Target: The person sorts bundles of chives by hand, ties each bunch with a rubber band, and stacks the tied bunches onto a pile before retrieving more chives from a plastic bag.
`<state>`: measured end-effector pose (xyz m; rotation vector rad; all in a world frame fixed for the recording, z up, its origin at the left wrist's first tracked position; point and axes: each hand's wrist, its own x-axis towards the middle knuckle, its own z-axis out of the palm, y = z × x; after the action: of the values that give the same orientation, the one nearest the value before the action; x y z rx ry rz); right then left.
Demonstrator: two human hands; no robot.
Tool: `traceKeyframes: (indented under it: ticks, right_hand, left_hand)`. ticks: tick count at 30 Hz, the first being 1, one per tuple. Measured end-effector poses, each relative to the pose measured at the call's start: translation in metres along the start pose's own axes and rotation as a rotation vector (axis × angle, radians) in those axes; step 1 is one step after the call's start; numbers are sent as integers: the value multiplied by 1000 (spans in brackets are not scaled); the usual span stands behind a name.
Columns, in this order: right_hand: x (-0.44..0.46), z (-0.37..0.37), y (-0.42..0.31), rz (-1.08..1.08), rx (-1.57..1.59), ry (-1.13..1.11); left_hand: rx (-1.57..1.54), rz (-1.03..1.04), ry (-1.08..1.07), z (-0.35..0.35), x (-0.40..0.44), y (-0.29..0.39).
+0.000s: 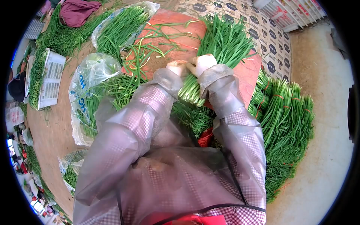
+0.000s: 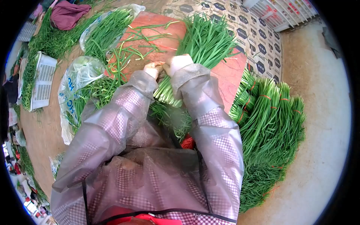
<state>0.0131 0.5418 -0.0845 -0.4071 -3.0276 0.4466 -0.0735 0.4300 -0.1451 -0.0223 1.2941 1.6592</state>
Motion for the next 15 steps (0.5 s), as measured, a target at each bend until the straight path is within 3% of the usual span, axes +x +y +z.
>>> traceKeyframes:
  ticks: [2, 4, 6, 11, 15]
  right_hand:
    - [-3, 1, 0, 7, -6, 23]
    - [-6, 4, 4, 17, -13, 46]
    - [-9, 9, 10, -56, 42, 226]
    - [-9, 12, 20, -73, 110, 185]
    - [-4, -2, 12, 33, 57, -5]
  left_hand:
    - [-14, -9, 65, -1, -2, 1]
    - [-19, -19, -42, -6, 0, 2]
    - [17, -9, -49, -12, 10, -3]
    - [31, 0, -29, -11, 8, -3]
    - [12, 15, -41, -14, 13, -6]
